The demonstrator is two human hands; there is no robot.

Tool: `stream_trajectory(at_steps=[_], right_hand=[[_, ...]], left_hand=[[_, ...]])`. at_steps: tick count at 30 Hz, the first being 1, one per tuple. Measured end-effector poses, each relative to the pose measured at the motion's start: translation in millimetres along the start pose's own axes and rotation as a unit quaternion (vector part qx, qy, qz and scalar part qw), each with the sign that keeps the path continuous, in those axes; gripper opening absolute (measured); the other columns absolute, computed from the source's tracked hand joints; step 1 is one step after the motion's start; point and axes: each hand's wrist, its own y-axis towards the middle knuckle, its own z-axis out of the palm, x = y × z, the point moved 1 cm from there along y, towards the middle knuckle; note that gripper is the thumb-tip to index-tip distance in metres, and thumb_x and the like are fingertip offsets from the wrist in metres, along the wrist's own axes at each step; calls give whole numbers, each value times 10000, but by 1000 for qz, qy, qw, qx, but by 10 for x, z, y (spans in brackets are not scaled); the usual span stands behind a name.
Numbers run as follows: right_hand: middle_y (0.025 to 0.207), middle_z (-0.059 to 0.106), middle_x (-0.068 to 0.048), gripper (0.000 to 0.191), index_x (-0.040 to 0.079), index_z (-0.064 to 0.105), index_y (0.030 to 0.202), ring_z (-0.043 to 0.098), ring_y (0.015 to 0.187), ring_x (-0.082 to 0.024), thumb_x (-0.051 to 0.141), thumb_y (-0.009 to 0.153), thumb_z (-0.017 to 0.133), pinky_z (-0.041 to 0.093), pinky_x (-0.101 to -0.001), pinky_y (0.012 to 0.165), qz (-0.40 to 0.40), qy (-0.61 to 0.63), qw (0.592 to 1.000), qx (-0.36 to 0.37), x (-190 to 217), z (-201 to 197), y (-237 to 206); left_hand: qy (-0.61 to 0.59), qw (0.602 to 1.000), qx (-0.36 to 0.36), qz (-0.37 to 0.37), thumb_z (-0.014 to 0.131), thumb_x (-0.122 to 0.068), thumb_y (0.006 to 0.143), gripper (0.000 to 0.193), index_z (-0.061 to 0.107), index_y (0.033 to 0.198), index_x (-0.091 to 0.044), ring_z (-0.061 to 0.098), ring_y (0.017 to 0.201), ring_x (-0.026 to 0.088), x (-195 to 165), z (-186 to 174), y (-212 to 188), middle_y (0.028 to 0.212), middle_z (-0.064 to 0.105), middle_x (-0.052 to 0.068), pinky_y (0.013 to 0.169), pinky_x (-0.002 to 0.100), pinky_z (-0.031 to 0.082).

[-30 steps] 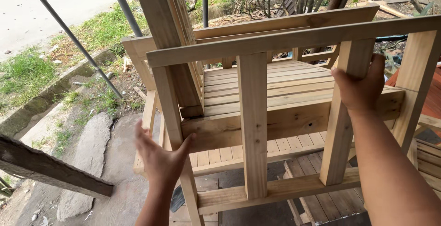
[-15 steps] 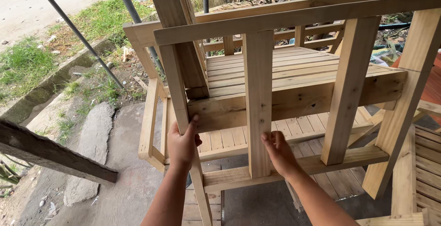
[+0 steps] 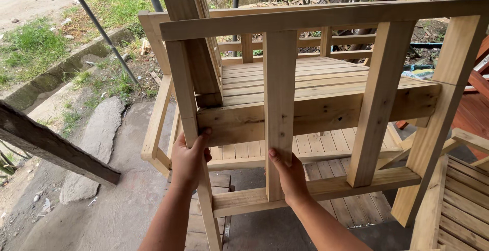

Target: The person sands a wooden chair frame using a sanding block. They rotate the chair to access different sides and continue sanding the legs and backrest.

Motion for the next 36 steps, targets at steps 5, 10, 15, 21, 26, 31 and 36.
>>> stream_trajectory(at_steps=[5,10,15,21,26,31,36], right_hand=[[1128,709,-75,808,36,668,1255,626,1079,-184,649,733,745,458,-360,965,70,7,997,-11,176,176,-11],[1370,661,-111,900,36,613,1349,531,1351,-230,675,725,729,344,-409,1161,95,14,995,11,367,446,-39],[1480,582,-89,938,67,547,1417,428,1439,-220,698,737,685,271,-450,1199,118,23,992,39,491,580,-17],[1497,564,-84,963,77,554,1437,411,1448,-227,719,727,663,257,-460,1204,108,4,993,40,547,529,141],[1455,558,-153,957,38,482,1451,418,1441,-286,711,788,637,293,-486,1185,91,-25,995,28,580,434,212],[1442,376,-206,814,-37,278,1469,442,1355,-321,398,959,739,462,-435,1125,-355,-128,922,-82,740,437,-99],[1392,383,-234,605,-53,373,1356,380,1308,-402,147,878,685,341,-481,1146,-584,-280,762,-26,452,547,-613]], left_hand=[[-2,999,6,33,707,-219,895,213,599,929,-39,542,495,152,-175,-160,58,602,552,45,457,314,446],[10,1000,26,7,660,-195,875,174,588,934,-48,556,493,173,-392,-370,246,636,573,72,473,336,476],[14,999,31,-19,668,-193,862,180,571,942,-64,546,486,185,-523,-429,418,655,563,79,465,357,467],[42,998,28,-42,686,-226,861,247,604,1002,-40,570,512,192,-590,-316,543,668,563,83,469,353,464],[93,992,64,-57,751,-419,872,476,607,1120,-39,646,659,198,-561,-351,579,757,618,85,643,365,588],[29,994,73,-78,524,-652,889,619,631,1231,-148,702,989,160,-296,-726,475,1040,720,31,883,373,525],[91,990,-8,-112,623,-569,909,596,672,1234,-72,651,1046,202,320,-1295,225,1098,697,55,847,348,491]])
